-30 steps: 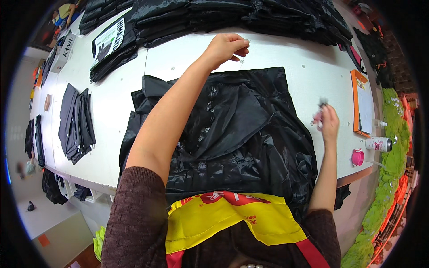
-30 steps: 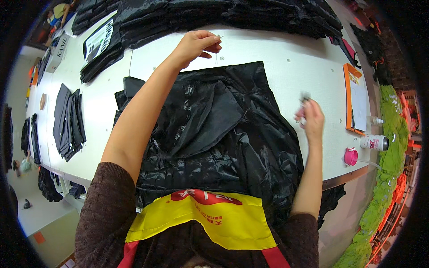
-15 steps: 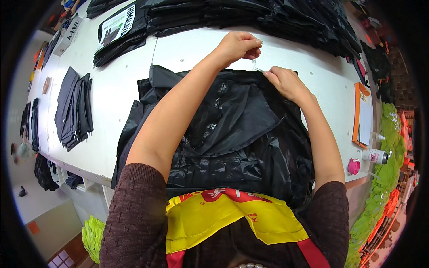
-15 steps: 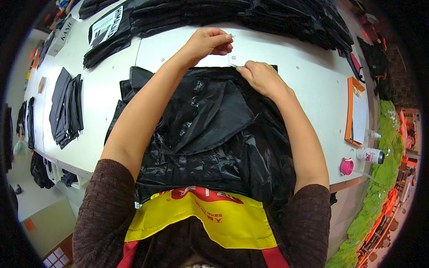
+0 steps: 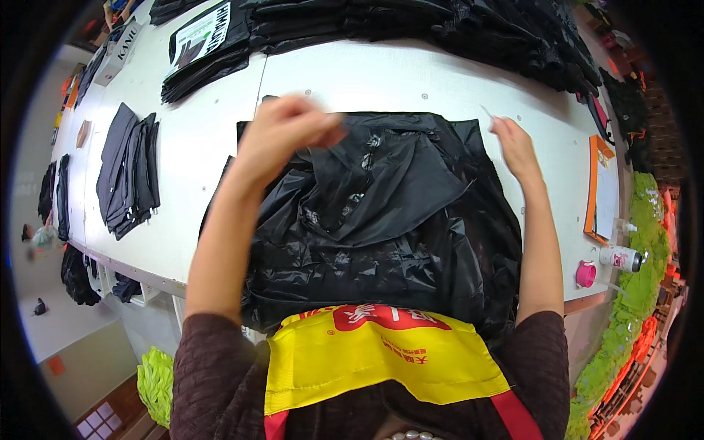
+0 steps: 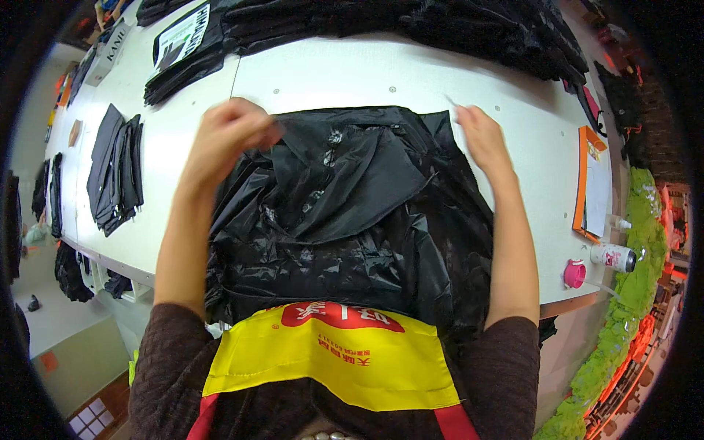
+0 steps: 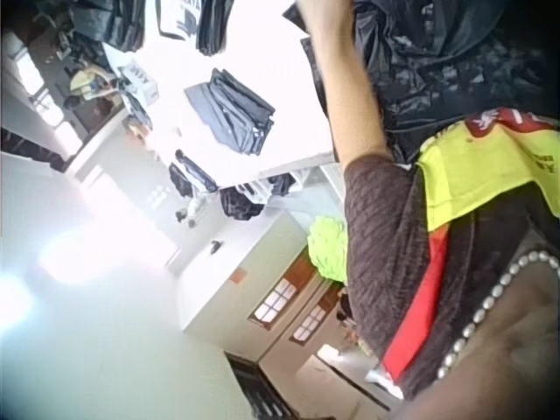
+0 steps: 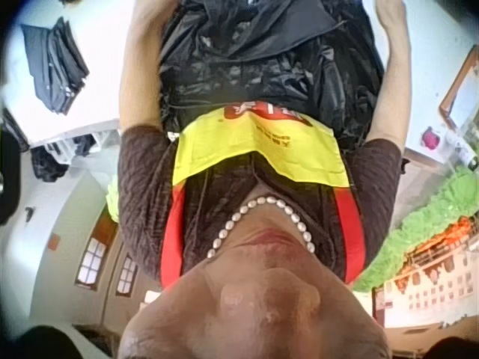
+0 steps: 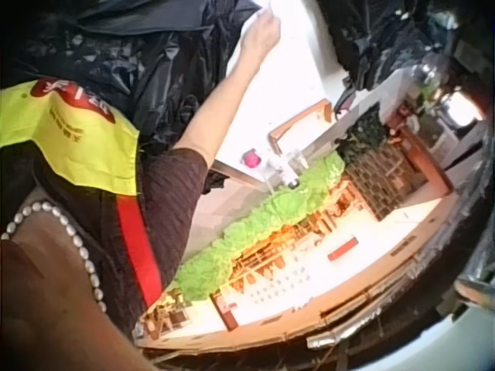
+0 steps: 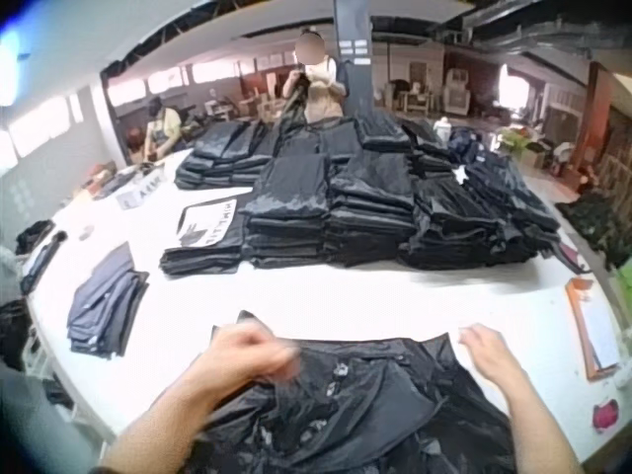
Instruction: The person folds a black jacket on a white table, aligning the sleeves and smoothing the fabric. They then place the folded jacket into a black plastic bag and seal it. The person repeats this process with another black jacket, folding and bagging it.
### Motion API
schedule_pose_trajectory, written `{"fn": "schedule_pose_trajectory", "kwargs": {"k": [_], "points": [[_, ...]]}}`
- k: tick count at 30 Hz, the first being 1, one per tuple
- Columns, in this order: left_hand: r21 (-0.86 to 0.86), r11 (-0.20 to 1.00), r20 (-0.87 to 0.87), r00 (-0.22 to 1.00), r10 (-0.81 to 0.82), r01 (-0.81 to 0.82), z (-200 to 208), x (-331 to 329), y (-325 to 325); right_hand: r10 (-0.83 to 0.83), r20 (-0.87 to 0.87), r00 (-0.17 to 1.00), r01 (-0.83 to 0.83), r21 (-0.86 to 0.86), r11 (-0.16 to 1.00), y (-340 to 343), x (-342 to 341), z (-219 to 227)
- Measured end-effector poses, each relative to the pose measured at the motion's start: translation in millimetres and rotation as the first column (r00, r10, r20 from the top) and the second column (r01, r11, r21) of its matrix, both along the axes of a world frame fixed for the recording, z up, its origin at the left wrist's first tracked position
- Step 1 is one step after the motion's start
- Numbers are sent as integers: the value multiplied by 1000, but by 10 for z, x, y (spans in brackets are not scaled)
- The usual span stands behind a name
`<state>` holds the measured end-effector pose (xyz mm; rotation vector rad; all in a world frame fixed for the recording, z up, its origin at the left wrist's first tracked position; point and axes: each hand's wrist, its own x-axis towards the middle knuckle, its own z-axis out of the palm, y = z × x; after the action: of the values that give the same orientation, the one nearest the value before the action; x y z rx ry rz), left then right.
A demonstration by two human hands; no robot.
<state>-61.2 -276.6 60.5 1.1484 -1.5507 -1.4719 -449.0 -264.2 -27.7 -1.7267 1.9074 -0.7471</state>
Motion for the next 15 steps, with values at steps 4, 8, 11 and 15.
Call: {"fn": "schedule_pose_trajectory", "kwargs": {"k": [4, 8, 11, 15], "points": [[265, 963, 201, 980, -13, -42, 30, 1460, 1034, -232, 125, 965, 219, 108, 970, 673, -575, -195], [396, 741, 381, 831, 405, -543, -82, 3162, 2382, -507, 270, 819, 409, 345, 845, 1244, -654, -225], [342, 478, 793, 521, 314, -809, -449, 4357, 3745, -407, 400, 821, 337, 235, 912, 1362, -345, -198], [-162, 714, 979, -204, 27, -681, -668, 4527, 3885, -297, 397, 868, 248, 169, 954, 1311, 367, 140]]}}
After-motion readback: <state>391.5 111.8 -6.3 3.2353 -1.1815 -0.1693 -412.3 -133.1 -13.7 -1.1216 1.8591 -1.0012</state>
